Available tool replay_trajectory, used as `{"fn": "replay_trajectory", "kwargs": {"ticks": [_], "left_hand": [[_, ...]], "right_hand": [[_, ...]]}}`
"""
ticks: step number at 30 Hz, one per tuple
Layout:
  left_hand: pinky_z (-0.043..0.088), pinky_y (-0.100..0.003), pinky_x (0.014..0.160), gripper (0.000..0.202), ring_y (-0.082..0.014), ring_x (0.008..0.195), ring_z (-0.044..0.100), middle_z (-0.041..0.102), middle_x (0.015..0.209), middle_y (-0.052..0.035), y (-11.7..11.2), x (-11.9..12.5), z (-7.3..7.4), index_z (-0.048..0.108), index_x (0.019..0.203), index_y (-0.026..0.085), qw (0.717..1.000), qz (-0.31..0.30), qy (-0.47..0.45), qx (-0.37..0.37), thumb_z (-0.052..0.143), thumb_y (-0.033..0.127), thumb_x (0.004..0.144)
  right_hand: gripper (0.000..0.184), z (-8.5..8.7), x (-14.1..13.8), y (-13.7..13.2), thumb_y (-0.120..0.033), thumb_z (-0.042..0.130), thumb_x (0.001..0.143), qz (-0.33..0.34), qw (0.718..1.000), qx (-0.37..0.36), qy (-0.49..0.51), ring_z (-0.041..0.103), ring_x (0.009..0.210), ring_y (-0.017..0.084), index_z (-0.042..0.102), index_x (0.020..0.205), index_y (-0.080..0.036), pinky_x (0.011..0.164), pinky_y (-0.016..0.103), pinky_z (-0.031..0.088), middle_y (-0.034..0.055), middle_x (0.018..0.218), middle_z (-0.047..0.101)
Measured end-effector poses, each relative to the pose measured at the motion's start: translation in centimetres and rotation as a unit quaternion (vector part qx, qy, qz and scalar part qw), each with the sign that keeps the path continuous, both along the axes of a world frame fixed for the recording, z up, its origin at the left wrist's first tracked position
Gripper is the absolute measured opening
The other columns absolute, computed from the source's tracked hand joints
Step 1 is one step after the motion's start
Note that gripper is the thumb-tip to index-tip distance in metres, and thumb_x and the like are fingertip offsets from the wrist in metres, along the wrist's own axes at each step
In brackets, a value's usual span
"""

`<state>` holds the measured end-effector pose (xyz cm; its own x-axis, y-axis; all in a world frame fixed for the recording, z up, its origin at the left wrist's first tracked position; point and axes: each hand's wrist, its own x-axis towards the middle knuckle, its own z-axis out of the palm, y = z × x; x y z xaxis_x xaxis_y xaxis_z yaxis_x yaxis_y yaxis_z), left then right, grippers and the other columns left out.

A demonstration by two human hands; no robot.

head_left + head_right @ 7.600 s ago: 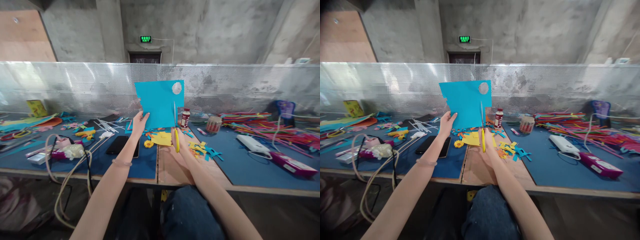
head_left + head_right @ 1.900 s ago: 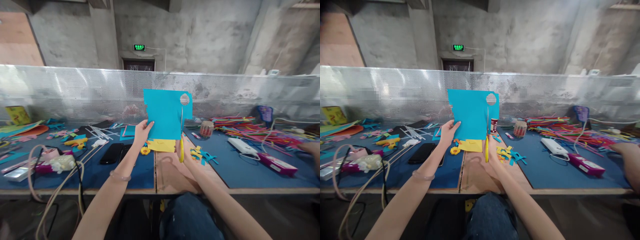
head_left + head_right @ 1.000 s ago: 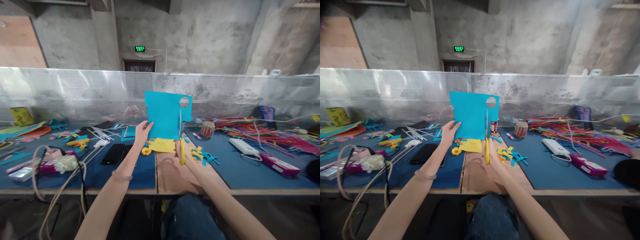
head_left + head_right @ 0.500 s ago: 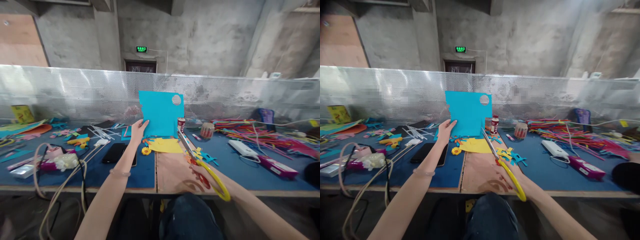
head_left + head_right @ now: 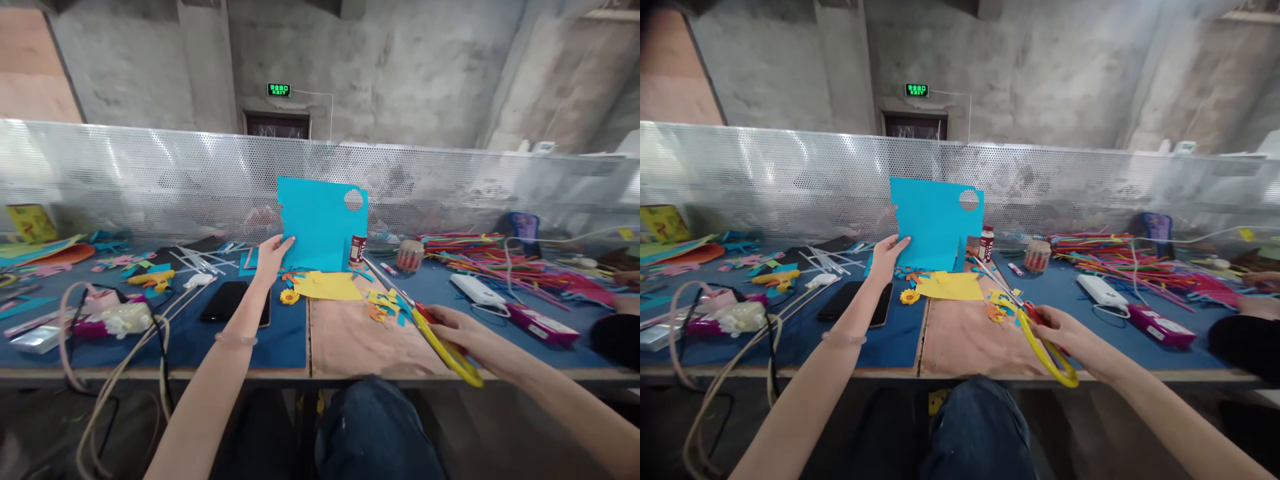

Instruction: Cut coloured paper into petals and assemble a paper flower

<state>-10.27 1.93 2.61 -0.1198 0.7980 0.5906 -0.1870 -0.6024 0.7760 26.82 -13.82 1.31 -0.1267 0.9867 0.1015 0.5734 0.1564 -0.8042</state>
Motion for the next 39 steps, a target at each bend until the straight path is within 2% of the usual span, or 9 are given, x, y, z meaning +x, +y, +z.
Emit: {"fn": "replay_trajectory", "kwargs": {"ticks": [4,7,15,19,23,29,33,36,39], "left_hand": [[0.054,-0.040,0.082,0.046,-0.0253,0.088,0.068,0.074,0.094,-0.0078,0.2,0.0,-0.1,0.072,0.099,0.016,1.000,-0.005,-0.022,-0.006,0.074,0.050,0.067],[0.054,-0.040,0.083,0.048,-0.0253,0.088,0.068,0.073,0.095,-0.0077,0.3,0.0,-0.1,0.071,0.099,0.016,1.000,-0.011,-0.025,-0.005,0.075,0.050,0.066],[0.053,-0.041,0.086,0.046,-0.0249,0.088,0.068,0.073,0.098,-0.0076,-0.1,0.2,-0.2,0.070,0.105,0.017,0.999,-0.049,-0.005,-0.016,0.073,0.046,0.070],[0.052,-0.040,0.085,0.046,-0.0253,0.089,0.067,0.073,0.095,-0.0076,-0.1,0.4,-0.2,0.071,0.101,0.016,0.999,-0.043,0.002,-0.017,0.073,0.049,0.068],[0.052,-0.039,0.084,0.046,-0.0252,0.091,0.067,0.073,0.099,-0.0079,-0.1,0.4,-0.3,0.070,0.100,0.017,0.999,-0.040,0.014,-0.011,0.072,0.050,0.070],[0.053,-0.039,0.082,0.046,-0.0253,0.089,0.067,0.073,0.097,-0.0079,-0.1,0.5,-0.4,0.071,0.100,0.017,0.999,-0.044,0.019,-0.011,0.072,0.051,0.069],[0.054,-0.039,0.082,0.046,-0.0253,0.088,0.067,0.073,0.096,-0.0081,-0.3,0.7,-0.2,0.071,0.101,0.017,0.999,-0.051,0.012,-0.009,0.073,0.050,0.069],[0.054,-0.039,0.082,0.048,-0.0254,0.089,0.067,0.073,0.097,-0.0080,-0.4,0.8,-0.2,0.071,0.102,0.017,0.999,-0.046,0.017,-0.013,0.073,0.052,0.068],[0.054,-0.039,0.082,0.048,-0.0251,0.087,0.068,0.074,0.095,-0.0072,-0.4,0.8,-0.2,0.071,0.100,0.018,0.999,-0.043,0.025,-0.015,0.072,0.053,0.068]], "right_hand": [[0.058,-1.0,0.0,-0.8,-0.047,0.069,0.075,0.094,0.972,-0.111,0.187,0.057,0.116,0.027,0.057,0.125,-0.022,0.089,0.032,0.052,0.0098,0.128,0.059],[0.051,-2.3,0.2,-0.9,-0.041,0.074,0.072,0.094,0.946,-0.134,0.281,0.062,0.104,0.022,0.061,0.119,-0.023,0.082,0.026,0.054,0.0088,0.117,0.063],[0.042,-5.1,0.9,0.9,-0.033,0.080,0.065,0.093,0.899,-0.098,0.417,0.053,0.063,0.012,0.065,0.103,-0.021,0.050,0.021,0.050,0.0055,0.086,0.057],[0.027,-4.8,-0.8,1.1,-0.033,0.077,0.068,0.110,0.853,-0.087,0.503,0.040,0.056,0.008,0.064,0.089,-0.024,0.041,0.015,0.041,0.0006,0.075,0.046],[0.029,-4.0,-2.8,0.3,-0.032,0.082,0.063,0.134,0.832,-0.049,0.536,0.033,0.053,0.006,0.059,0.078,-0.021,0.038,0.011,0.036,-0.0013,0.072,0.042],[0.044,-5.6,-3.1,0.8,-0.052,0.081,0.059,0.143,0.835,-0.040,0.529,0.024,0.048,0.007,0.053,0.075,-0.023,0.036,0.014,0.034,-0.0039,0.064,0.034],[0.057,-6.9,-2.1,1.2,-0.076,0.068,0.056,0.116,0.879,-0.021,0.461,0.023,0.046,0.009,0.049,0.073,-0.025,0.033,0.022,0.030,-0.0029,0.061,0.032],[0.058,-6.6,-2.2,0.2,-0.082,0.058,0.060,0.083,0.907,0.004,0.414,0.024,0.047,0.011,0.049,0.075,-0.026,0.034,0.026,0.030,-0.0009,0.062,0.034],[0.060,-5.3,-3.2,-1.5,-0.079,0.064,0.055,0.101,0.903,0.006,0.417,0.032,0.052,0.013,0.053,0.083,-0.026,0.040,0.027,0.035,0.0017,0.070,0.041]]}}
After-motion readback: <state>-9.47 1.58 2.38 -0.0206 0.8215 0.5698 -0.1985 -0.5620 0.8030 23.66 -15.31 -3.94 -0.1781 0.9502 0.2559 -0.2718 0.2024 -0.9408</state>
